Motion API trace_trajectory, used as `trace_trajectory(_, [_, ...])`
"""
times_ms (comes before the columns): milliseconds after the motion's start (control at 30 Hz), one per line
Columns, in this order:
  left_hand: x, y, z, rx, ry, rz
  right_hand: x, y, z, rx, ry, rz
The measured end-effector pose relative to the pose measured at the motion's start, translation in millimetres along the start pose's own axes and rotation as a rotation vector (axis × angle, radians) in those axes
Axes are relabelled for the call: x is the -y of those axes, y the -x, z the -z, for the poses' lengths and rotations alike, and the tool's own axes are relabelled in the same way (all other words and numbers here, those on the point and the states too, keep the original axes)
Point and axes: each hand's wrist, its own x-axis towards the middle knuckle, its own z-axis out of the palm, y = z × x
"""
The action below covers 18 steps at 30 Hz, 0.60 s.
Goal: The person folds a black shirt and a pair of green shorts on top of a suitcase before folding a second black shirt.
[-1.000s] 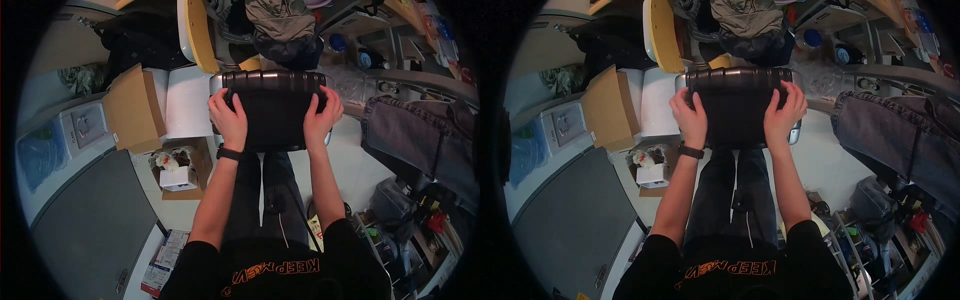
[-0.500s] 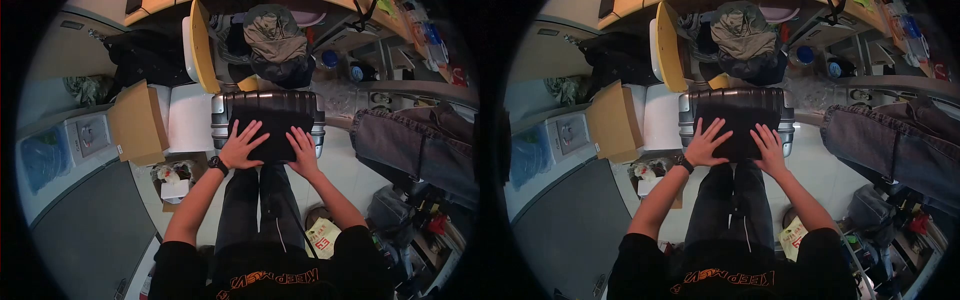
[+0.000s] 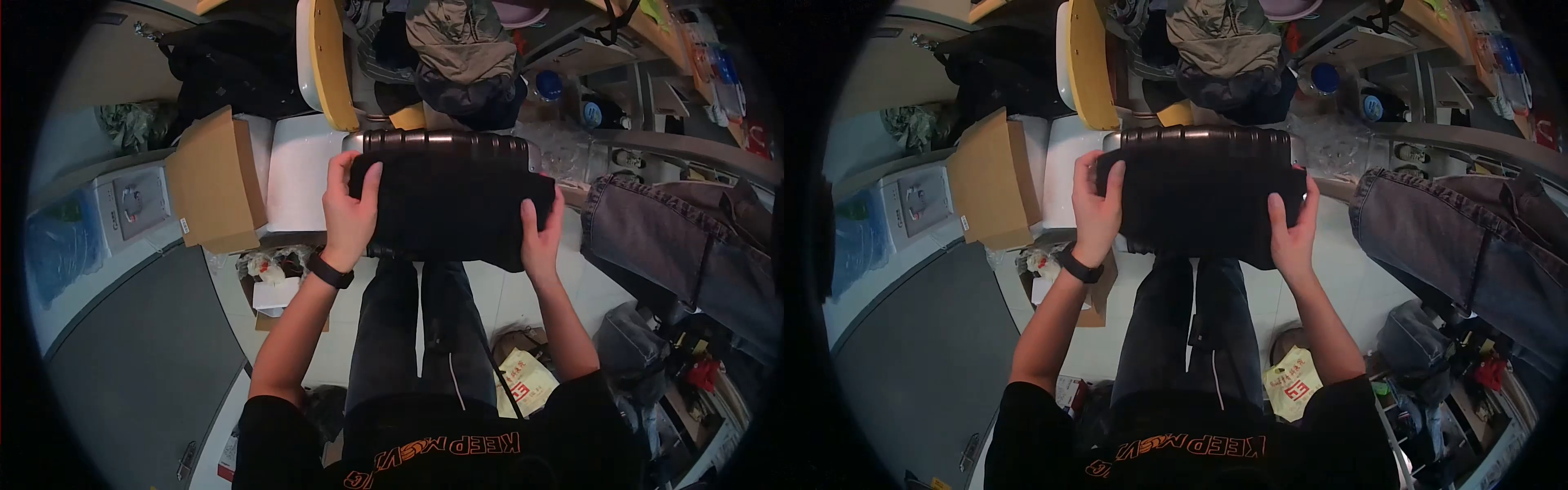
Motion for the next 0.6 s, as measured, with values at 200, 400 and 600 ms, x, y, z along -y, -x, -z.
trace_trajectory(200, [41.1, -20.8, -14.1, -0.039, -0.557, -0.04, -60.2, -49.0, -22.9, 0.206, 0.757, -0.101])
trace_trajectory(400, [55.4, 16.7, -48.9, 0.321, -0.897, -0.486, -26.1, -29.4, -86.2, 0.213, 0.956, 0.427])
trace_trajectory(600, [59.9, 13.2, -38.3, 0.189, -0.904, -0.389, -74.2, -5.2, -58.9, 0.211, 1.022, 0.467])
